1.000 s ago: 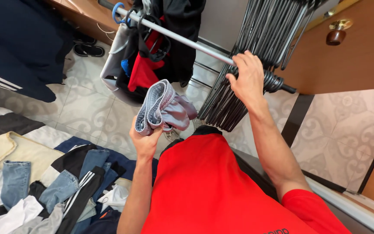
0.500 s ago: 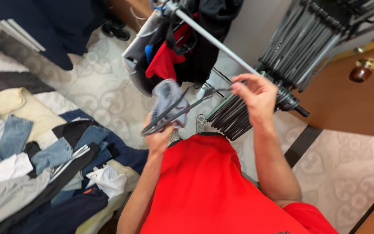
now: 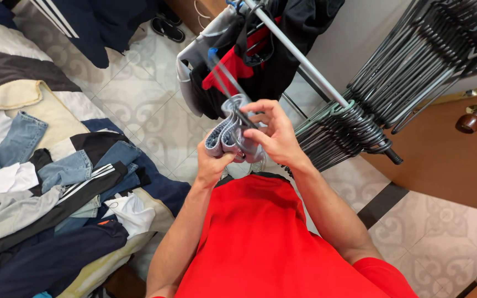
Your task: Picking up a pair of shorts from a bed and moving them to a clothing rack.
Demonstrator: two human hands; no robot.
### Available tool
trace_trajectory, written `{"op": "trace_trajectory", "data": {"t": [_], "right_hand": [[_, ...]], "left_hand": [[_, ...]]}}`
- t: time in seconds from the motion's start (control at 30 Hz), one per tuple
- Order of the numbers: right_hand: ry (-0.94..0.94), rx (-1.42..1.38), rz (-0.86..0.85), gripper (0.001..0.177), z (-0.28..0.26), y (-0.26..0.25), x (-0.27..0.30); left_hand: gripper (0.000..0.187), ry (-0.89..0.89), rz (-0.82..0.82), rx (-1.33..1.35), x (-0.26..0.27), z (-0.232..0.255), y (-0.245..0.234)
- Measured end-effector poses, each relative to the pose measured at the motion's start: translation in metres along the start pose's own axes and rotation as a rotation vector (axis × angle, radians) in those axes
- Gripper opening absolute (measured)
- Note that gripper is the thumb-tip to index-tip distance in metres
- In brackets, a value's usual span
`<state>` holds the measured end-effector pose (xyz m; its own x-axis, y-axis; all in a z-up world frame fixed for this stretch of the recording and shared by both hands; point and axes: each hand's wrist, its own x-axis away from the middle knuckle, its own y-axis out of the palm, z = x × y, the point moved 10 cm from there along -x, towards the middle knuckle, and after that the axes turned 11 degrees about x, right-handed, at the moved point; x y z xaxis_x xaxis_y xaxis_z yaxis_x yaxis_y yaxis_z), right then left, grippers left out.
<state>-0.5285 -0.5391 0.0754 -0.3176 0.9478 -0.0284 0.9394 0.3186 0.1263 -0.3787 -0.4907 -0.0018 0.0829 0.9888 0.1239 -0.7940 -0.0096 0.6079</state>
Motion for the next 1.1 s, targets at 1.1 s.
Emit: {"op": "trace_trajectory", "data": {"t": [1.1], "right_hand": [[0.239, 0.488, 0.138, 0.035, 0.01, -0.076, 0.031]], "left_hand": [[0.019, 0.098, 0.065, -0.76, 0.01, 0.023, -0.099]]}}
